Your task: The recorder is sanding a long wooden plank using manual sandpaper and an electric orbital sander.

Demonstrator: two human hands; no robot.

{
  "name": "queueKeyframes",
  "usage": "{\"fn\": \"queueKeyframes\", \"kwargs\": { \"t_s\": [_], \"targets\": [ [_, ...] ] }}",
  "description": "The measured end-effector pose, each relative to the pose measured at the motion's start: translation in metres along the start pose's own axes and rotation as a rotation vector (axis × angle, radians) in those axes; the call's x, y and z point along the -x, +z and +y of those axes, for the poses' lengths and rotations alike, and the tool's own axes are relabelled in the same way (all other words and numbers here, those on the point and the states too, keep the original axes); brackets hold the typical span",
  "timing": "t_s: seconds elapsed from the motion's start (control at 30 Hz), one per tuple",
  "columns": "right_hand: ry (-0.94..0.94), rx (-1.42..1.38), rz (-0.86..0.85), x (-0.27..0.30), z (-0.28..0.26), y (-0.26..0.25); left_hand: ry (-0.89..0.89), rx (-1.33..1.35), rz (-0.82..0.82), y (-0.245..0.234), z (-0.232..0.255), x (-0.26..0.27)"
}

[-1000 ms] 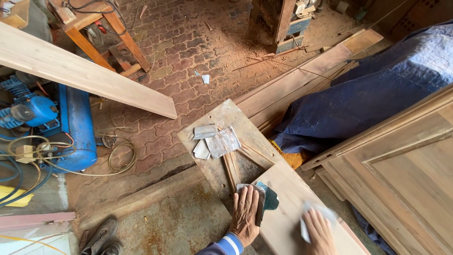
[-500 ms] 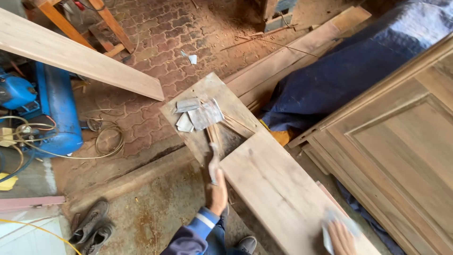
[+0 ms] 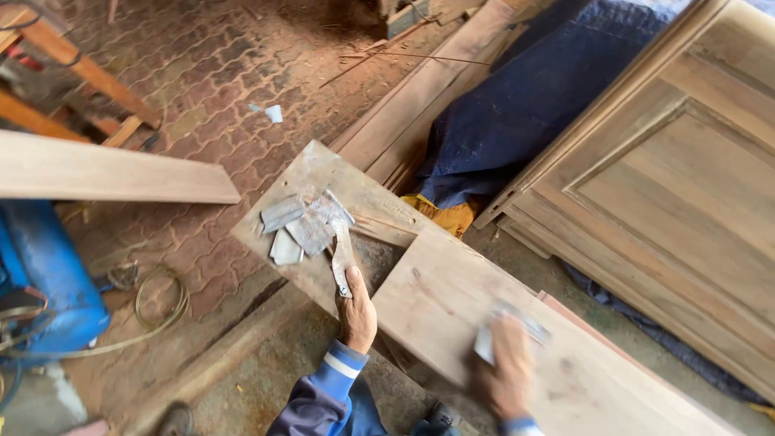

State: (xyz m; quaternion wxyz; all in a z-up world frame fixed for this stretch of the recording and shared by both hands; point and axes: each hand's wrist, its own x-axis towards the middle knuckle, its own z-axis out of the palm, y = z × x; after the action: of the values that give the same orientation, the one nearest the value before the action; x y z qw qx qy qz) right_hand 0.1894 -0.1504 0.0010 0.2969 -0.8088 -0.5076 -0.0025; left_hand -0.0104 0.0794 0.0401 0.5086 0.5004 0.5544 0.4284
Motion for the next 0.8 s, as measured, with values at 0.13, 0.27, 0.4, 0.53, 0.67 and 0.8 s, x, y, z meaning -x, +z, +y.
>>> {"fn": "queueKeyframes", "kwargs": {
  "t_s": [0.13, 0.27, 0.4, 0.53, 0.67, 0.8],
  "targets": [
    [-0.067, -0.028, -0.198, -0.091, -0.125, 0.067, 0.036, 0.006, -0.161, -0.04, -0.053, -0.05],
    [-0.06, 0.049, -0.114, -0.104, -0.109, 0.095, 0.131, -0.09, -0.34, -0.069, -0.027, -0.118],
    [0.289, 0.142, 0.037, -0.032, 0.002, 0.002, 0.224, -0.161, -0.428, -0.044, 0.051, -0.12],
    [0.535, 0.522, 0.305, 0.059, 0.103, -0.035, 0.463, -0.217, -0.531, -0.019, 0.069, -0.114],
    [0.634, 0.547, 0.21, 0.013, -0.004, 0.018, 0.765, -0.446, -0.73, 0.0, 0.059, -0.098],
    [0.465, 0.138, 0.111, -0.021, -0.174, 0.063, 0.981, -0.571, -1.008, -0.001, 0.04, -0.077]
  ]
}}
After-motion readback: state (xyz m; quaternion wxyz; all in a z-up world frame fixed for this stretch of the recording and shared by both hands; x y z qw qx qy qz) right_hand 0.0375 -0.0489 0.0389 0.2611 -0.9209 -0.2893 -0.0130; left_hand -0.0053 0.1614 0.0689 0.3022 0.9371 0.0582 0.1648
